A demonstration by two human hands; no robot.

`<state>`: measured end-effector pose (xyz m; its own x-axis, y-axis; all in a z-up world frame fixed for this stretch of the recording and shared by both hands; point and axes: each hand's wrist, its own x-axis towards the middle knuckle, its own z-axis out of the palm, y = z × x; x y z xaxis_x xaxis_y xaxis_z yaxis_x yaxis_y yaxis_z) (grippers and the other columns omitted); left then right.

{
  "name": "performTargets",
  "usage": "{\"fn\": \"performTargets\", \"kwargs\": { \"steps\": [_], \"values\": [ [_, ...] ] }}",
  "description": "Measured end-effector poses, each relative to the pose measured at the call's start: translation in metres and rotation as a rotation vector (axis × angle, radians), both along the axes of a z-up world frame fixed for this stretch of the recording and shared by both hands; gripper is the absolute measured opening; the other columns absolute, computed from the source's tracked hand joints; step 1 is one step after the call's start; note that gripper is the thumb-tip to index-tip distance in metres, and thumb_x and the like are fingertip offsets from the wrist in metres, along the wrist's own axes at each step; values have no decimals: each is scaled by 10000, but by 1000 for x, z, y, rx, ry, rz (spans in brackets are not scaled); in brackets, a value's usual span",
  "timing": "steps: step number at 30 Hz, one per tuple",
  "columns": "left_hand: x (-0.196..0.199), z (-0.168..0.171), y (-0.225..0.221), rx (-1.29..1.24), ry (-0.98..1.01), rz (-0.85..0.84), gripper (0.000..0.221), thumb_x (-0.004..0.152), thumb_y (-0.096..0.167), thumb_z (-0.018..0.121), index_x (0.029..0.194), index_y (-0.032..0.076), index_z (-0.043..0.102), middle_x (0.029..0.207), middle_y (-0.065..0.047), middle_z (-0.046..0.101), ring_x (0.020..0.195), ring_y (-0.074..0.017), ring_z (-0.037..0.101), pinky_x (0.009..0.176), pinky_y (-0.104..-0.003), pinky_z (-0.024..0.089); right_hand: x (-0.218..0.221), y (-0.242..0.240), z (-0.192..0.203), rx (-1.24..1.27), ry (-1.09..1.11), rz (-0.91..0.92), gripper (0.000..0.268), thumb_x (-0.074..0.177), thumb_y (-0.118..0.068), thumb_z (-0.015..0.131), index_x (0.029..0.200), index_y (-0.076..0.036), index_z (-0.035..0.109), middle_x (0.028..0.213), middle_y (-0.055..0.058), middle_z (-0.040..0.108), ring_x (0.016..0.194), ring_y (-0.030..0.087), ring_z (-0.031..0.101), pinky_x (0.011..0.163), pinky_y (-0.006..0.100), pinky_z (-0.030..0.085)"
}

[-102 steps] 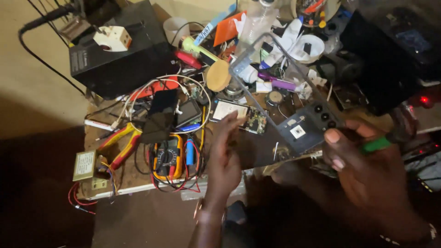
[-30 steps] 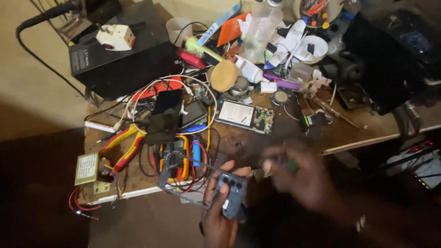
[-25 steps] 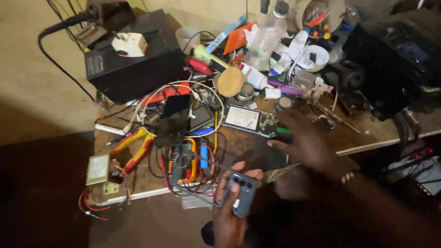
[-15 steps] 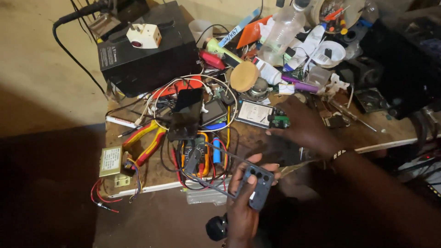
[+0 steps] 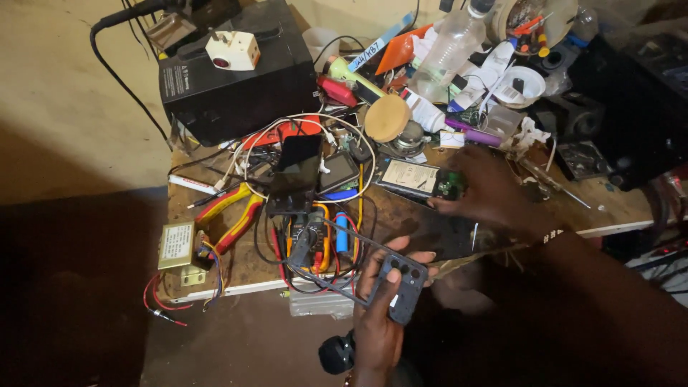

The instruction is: Disassembling a mobile phone using a precision screwdriver on a repair workbench.

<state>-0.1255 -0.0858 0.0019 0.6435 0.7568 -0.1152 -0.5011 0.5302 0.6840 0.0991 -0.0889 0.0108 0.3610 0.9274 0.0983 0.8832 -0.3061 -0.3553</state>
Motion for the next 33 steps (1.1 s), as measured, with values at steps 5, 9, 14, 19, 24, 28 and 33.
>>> {"fn": "performTargets", "kwargs": {
  "steps": [5, 9, 14, 19, 24, 28, 33],
  "values": [
    [1, 1, 0, -9, 33, 0, 527, 709, 309, 574, 1114, -23, 514, 935, -233, 656, 833, -334, 647, 771, -397, 503, -6, -5, 21, -29, 149, -1, 362, 611, -373, 733, 827, -116, 597, 815, 40, 638, 750, 183, 582, 637, 329, 426],
    [2, -2, 0, -19, -2, 8, 517, 713, 291, 581, 1117, -23, 510, 928, -224, 656, 811, -303, 643, 743, -369, 488, -23, -7, 50, -213, 450, -255, 343, 672, -282, 690, 940, -84, 607, 845, 44, 589, 741, 166, 532, 622, 305, 407],
    [1, 1, 1, 11, 11, 14, 499, 722, 289, 567, 1108, -22, 511, 924, -227, 656, 808, -304, 648, 728, -370, 495, -41, -4, 84, -333, 645, -457, 273, 764, -219, 571, 999, -82, 601, 967, 100, 614, 854, 221, 566, 718, 350, 420],
    [0, -3, 3, -7, 5, -19, 527, 715, 314, 586, 1129, -3, 506, 955, -214, 653, 839, -300, 638, 770, -405, 491, 3, -6, 35, -120, 857, -190, 253, 703, -213, 614, 849, -18, 683, 844, 89, 690, 756, 200, 622, 671, 289, 442],
    [1, -6, 3, 18, -10, 9, 527, 727, 308, 581, 1119, -33, 493, 936, -230, 646, 818, -319, 641, 744, -386, 495, 25, -9, 18, -115, 697, -231, 345, 700, -295, 586, 927, -47, 662, 815, 73, 640, 696, 187, 559, 602, 302, 383],
    [3, -7, 3, 18, -22, 15, 529, 725, 301, 589, 1119, -37, 494, 934, -235, 642, 812, -317, 639, 742, -397, 505, -28, -9, 64, -63, 462, -301, 460, 650, -270, 673, 1045, -62, 564, 985, 109, 620, 855, 232, 585, 699, 347, 471],
    [2, -6, 2, 26, -30, -1, 517, 740, 303, 582, 1125, -31, 490, 940, -215, 643, 831, -310, 638, 775, -412, 500, -7, -12, 20, 3, 57, -119, 468, 600, -368, 744, 923, -79, 567, 928, 101, 568, 764, 238, 555, 608, 358, 451]
  ]
}}
